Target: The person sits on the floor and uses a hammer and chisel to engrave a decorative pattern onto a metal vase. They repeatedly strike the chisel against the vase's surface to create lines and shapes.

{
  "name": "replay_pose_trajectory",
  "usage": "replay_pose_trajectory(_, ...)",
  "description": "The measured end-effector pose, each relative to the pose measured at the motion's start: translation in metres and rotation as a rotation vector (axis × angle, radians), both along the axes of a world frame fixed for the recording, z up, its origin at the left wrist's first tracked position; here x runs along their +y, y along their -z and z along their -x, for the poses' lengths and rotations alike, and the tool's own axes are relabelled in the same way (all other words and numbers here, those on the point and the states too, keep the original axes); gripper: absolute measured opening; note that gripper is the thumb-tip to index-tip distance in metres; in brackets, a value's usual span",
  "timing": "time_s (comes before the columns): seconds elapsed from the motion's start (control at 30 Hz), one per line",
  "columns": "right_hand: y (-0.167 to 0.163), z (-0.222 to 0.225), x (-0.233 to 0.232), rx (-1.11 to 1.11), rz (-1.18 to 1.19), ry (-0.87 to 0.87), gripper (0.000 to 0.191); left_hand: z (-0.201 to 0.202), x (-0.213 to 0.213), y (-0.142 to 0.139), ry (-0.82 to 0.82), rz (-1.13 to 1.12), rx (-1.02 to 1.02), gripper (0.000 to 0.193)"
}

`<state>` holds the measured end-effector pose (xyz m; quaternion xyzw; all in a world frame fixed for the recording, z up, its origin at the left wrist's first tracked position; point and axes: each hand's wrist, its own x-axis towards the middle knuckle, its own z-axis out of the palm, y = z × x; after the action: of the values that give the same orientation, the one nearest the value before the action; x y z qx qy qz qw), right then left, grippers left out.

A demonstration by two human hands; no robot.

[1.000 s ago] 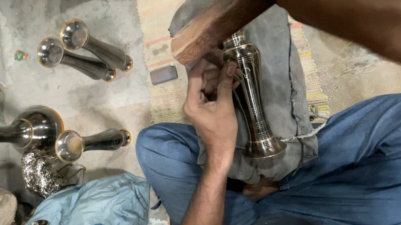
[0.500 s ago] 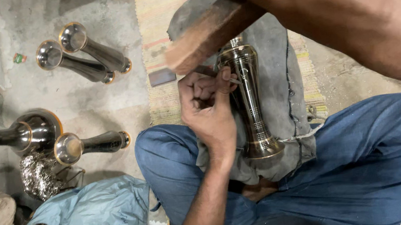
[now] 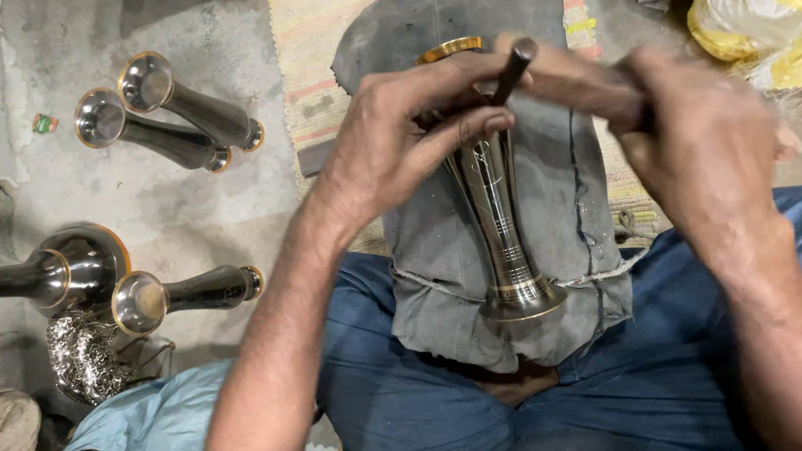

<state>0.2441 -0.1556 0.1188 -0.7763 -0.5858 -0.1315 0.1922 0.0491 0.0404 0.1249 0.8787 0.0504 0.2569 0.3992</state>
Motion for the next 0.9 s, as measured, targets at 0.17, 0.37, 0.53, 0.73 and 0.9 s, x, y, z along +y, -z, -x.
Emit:
replay_pose_trajectory(0.17,0.023,0.006,-0.014,0.933,-0.454,0.255,0.017,-0.005,0.000,-0.008,0.152,-0.090,0.064,0.035)
replay_pose_trajectory(0.37,0.044,0.010,-0.032,0.128,-0.479,0.095,0.023,-0.003,-0.014,-0.020,0.120,-0.441,0.136,0.029)
replay_pose_trajectory(0.53,0.050,-0.002,-0.042,0.092,-0.385,0.140,0.021,0.002,-0.010,-0.026,0.097,-0.343,0.101,0.032)
replay_pose_trajectory(0.73,0.027,-0.010,-0.035,0.119,-0.336,0.029,0.023,0.009,-0.010,-0.008,0.046,-0.092,0.007,0.038)
replay_pose_trajectory(0.9,-0.026,-0.013,-0.020,0.166,-0.169,-0.186,0.018,0.014,-0.016,0.010,-0.055,0.012,-0.072,0.038)
